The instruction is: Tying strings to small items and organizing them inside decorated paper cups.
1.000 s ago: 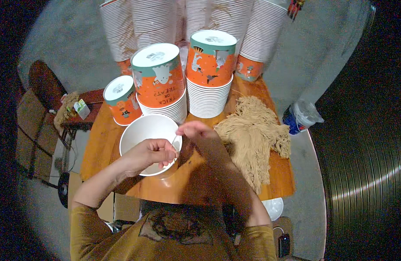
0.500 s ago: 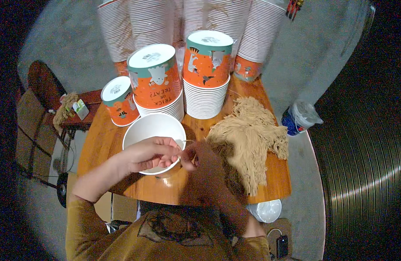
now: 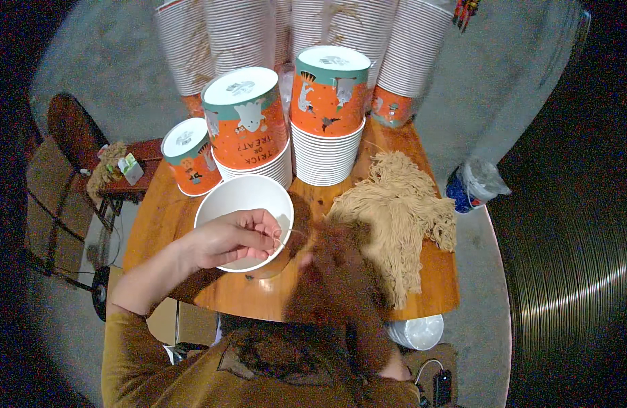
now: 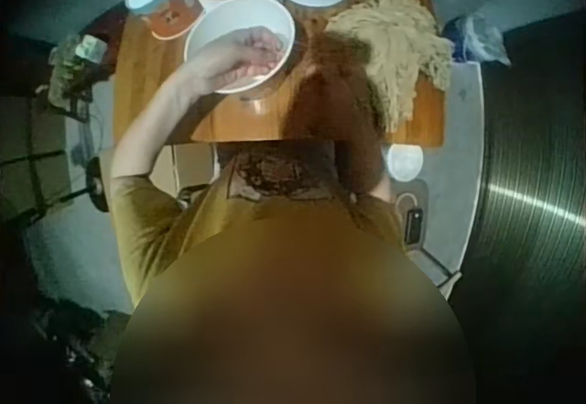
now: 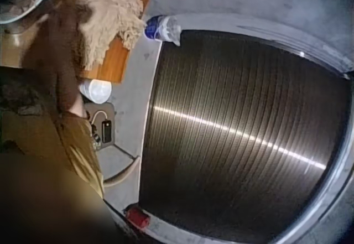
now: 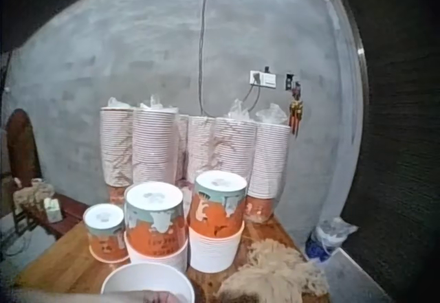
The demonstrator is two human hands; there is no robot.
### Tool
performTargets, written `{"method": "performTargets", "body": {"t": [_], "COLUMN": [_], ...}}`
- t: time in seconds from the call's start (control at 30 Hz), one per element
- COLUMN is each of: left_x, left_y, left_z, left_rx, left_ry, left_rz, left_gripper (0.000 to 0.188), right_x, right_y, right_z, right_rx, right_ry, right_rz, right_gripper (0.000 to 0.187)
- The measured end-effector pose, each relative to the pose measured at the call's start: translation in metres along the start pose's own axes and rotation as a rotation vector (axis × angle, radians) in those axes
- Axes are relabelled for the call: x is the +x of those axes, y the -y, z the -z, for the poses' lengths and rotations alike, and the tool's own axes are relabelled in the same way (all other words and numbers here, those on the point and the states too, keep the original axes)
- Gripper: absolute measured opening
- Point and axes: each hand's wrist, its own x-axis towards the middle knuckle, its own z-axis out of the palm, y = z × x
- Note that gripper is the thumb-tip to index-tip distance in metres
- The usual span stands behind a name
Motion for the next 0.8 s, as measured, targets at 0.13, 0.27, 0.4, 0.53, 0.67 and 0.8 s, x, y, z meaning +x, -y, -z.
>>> {"method": "performTargets", "body": {"t": [0.13, 0.27, 0.4, 0.53, 0.67, 0.8], "left_x": [0.0, 0.004, -0.002, -0.001, -0.002, 0.002], "left_y": [0.007, 0.013, 0.014, 0.017, 0.012, 0.013], "left_z": [-0.007, -0.014, -0.032, -0.043, -0.041, -0.03], "left_rx": [0.245, 0.491, 0.872, 1.182, 1.057, 1.103], "left_ry": [-0.009, -0.118, -0.281, -0.387, -0.366, -0.356], "left_rz": [-0.113, -0.264, -0.421, -0.772, -0.642, -0.683], "left_gripper": [0.02, 0.023, 0.022, 0.021, 0.037, 0.042], "right_x": [0.008, 0.02, 0.019, 0.017, 0.017, 0.016], "right_y": [-0.006, 0.007, 0.01, -0.015, -0.002, -0.009], "right_z": [0.009, 0.005, 0.003, -0.01, -0.016, -0.017], "right_rx": [0.144, -0.128, -0.488, -0.242, -0.272, -0.41], "right_ry": [-0.02, 0.225, 0.225, 0.081, 0.034, -0.062], "right_rz": [-0.115, -0.09, -0.076, 0.102, -0.002, 0.178], "right_gripper": [0.04, 0.038, 0.027, 0.016, 0.015, 0.014]}}
